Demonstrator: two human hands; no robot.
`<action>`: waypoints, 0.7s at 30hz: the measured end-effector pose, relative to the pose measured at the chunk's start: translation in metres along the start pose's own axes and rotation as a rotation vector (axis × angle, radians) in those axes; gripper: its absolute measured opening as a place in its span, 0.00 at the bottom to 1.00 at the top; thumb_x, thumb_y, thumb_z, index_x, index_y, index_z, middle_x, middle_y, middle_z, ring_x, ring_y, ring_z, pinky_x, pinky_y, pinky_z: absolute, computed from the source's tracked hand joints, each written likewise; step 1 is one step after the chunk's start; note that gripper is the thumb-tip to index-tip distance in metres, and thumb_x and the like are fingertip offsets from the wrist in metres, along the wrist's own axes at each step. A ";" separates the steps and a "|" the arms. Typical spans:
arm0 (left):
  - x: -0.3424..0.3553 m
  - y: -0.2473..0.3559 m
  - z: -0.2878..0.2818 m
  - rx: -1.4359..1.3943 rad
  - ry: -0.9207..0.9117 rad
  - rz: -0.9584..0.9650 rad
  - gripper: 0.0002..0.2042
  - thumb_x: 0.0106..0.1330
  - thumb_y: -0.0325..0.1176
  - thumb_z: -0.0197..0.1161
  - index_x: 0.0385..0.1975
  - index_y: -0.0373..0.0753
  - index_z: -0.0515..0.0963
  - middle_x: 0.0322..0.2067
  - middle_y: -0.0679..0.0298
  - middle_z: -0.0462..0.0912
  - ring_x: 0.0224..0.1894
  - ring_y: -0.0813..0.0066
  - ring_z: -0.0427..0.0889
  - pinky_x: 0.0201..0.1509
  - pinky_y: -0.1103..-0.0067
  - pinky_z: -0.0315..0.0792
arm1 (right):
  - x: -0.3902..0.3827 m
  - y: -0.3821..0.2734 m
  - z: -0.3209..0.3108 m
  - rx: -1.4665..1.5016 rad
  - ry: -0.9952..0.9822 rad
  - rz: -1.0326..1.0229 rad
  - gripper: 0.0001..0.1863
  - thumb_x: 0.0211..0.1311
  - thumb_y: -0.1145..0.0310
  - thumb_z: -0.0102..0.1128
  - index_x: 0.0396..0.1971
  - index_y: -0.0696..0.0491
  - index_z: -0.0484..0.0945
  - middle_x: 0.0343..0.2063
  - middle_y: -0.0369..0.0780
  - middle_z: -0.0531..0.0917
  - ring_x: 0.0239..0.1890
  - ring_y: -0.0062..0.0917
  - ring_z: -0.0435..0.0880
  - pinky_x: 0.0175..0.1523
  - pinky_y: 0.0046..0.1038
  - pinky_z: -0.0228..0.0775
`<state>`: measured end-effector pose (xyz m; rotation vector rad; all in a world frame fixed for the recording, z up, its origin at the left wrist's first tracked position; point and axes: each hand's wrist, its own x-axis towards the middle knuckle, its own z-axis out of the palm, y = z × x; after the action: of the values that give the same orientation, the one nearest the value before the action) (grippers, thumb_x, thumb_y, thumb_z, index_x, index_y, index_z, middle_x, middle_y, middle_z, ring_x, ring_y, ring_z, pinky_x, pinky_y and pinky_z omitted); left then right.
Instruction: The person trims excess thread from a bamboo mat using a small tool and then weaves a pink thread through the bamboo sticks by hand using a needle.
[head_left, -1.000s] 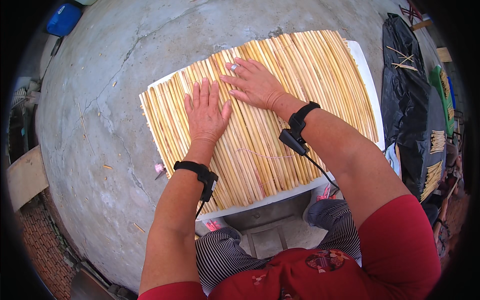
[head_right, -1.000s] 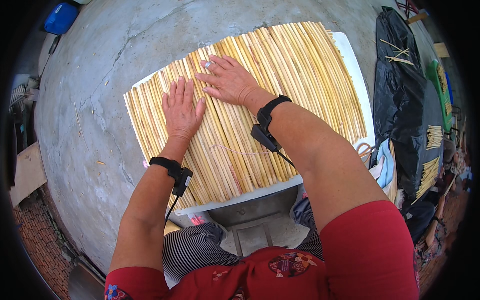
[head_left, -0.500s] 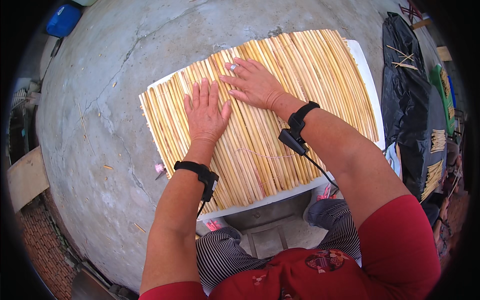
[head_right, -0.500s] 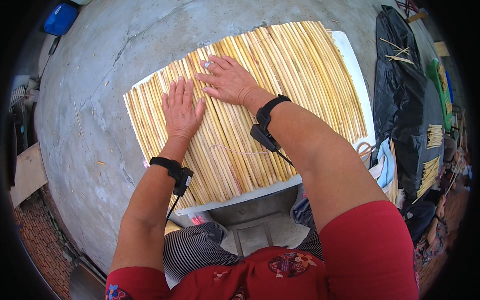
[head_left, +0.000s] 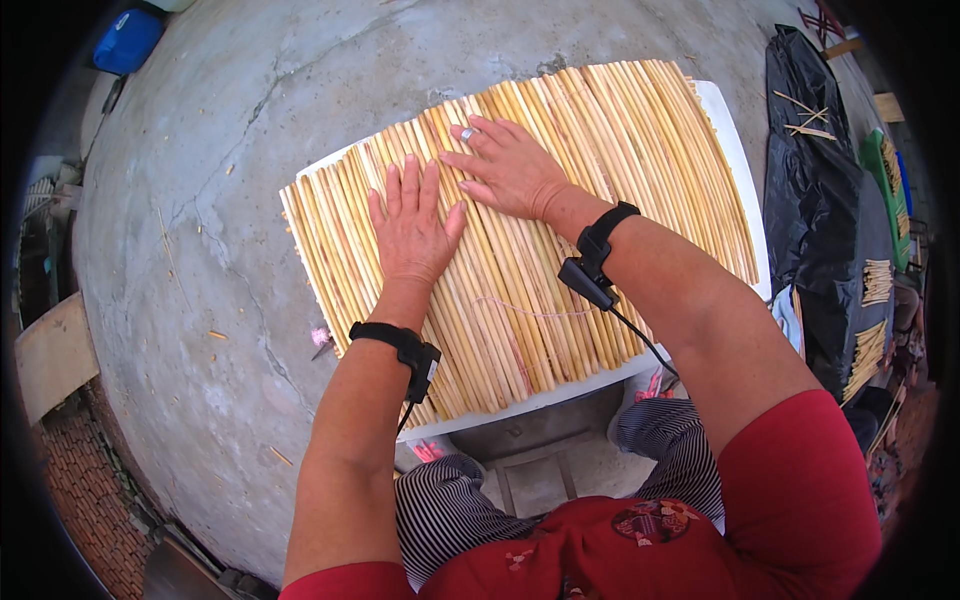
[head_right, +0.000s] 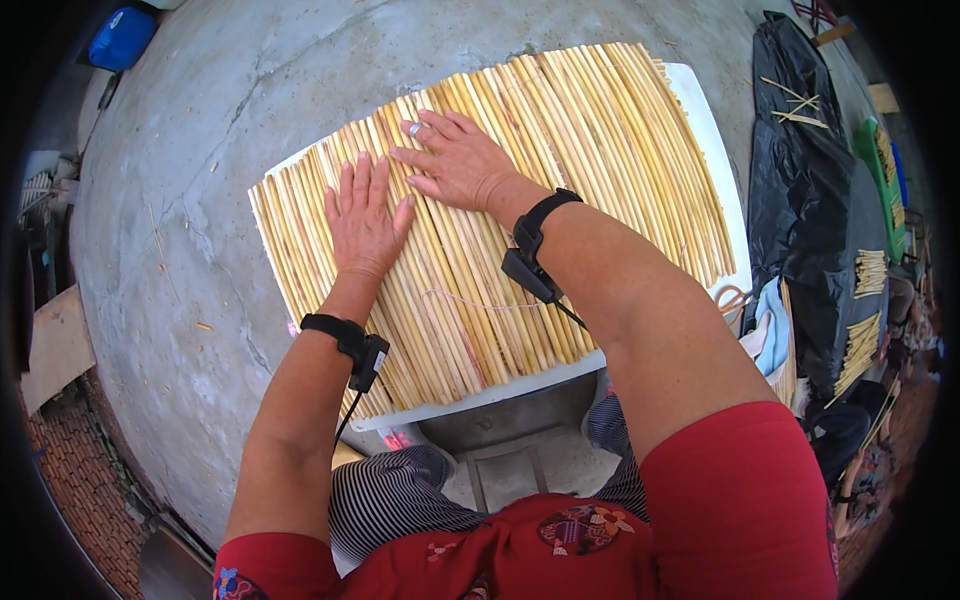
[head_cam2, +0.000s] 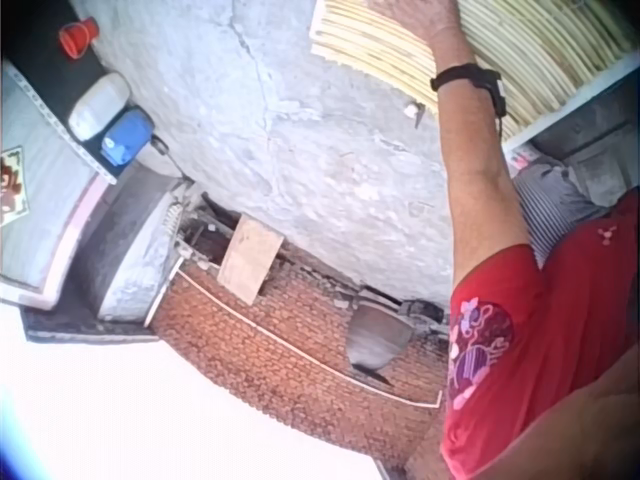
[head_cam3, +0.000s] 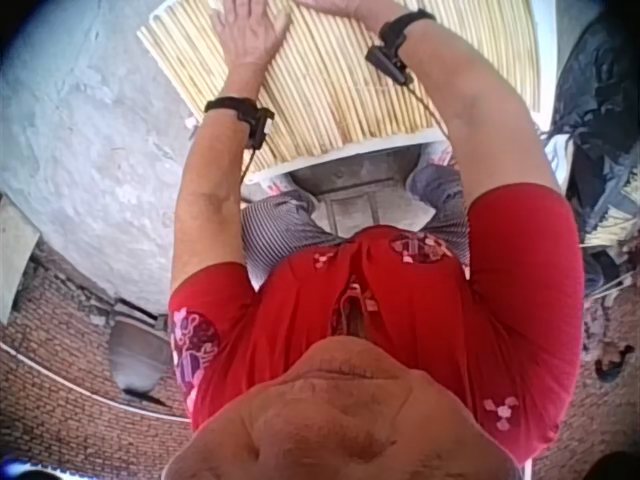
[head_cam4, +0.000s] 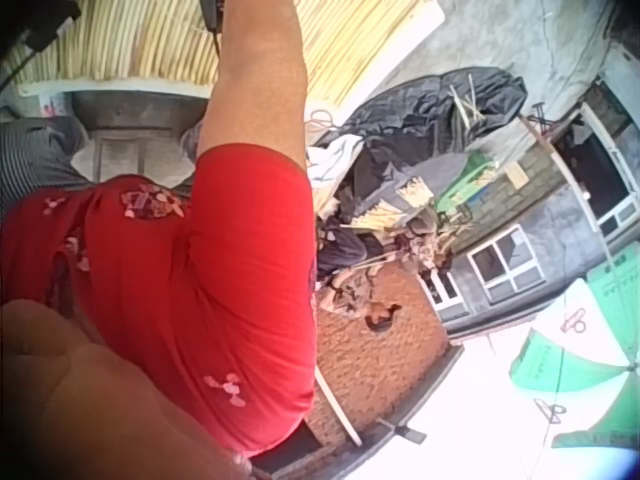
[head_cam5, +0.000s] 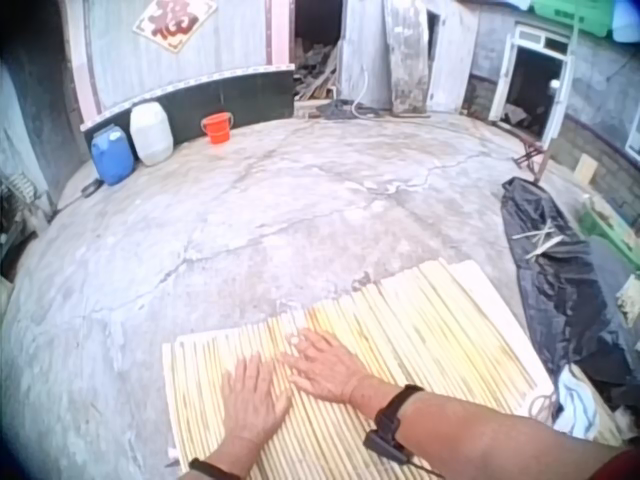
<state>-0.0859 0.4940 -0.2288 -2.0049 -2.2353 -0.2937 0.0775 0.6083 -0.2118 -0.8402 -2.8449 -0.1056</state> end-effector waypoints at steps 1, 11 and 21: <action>0.000 0.000 0.000 -0.004 -0.003 0.002 0.33 0.68 0.58 0.51 0.70 0.50 0.63 0.73 0.65 0.58 0.75 0.63 0.52 0.76 0.57 0.41 | -0.001 0.001 0.001 0.037 0.059 -0.015 0.27 0.69 0.47 0.47 0.65 0.38 0.70 0.67 0.37 0.68 0.72 0.32 0.57 0.75 0.38 0.44; 0.000 -0.001 -0.003 0.000 -0.041 0.002 0.31 0.72 0.56 0.49 0.71 0.49 0.62 0.73 0.63 0.57 0.76 0.62 0.51 0.76 0.57 0.39 | 0.000 0.001 0.002 0.062 0.050 -0.003 0.26 0.70 0.45 0.46 0.65 0.36 0.71 0.67 0.36 0.68 0.73 0.30 0.56 0.76 0.36 0.42; 0.000 0.000 0.000 -0.012 -0.025 0.006 0.30 0.72 0.54 0.48 0.71 0.49 0.61 0.73 0.63 0.56 0.76 0.62 0.50 0.76 0.57 0.38 | -0.001 0.001 0.001 0.047 0.052 -0.003 0.27 0.70 0.44 0.45 0.65 0.36 0.71 0.68 0.36 0.68 0.73 0.30 0.56 0.76 0.36 0.41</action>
<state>-0.0862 0.4939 -0.2286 -2.0317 -2.2470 -0.2838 0.0786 0.6090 -0.2133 -0.8119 -2.7890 -0.0595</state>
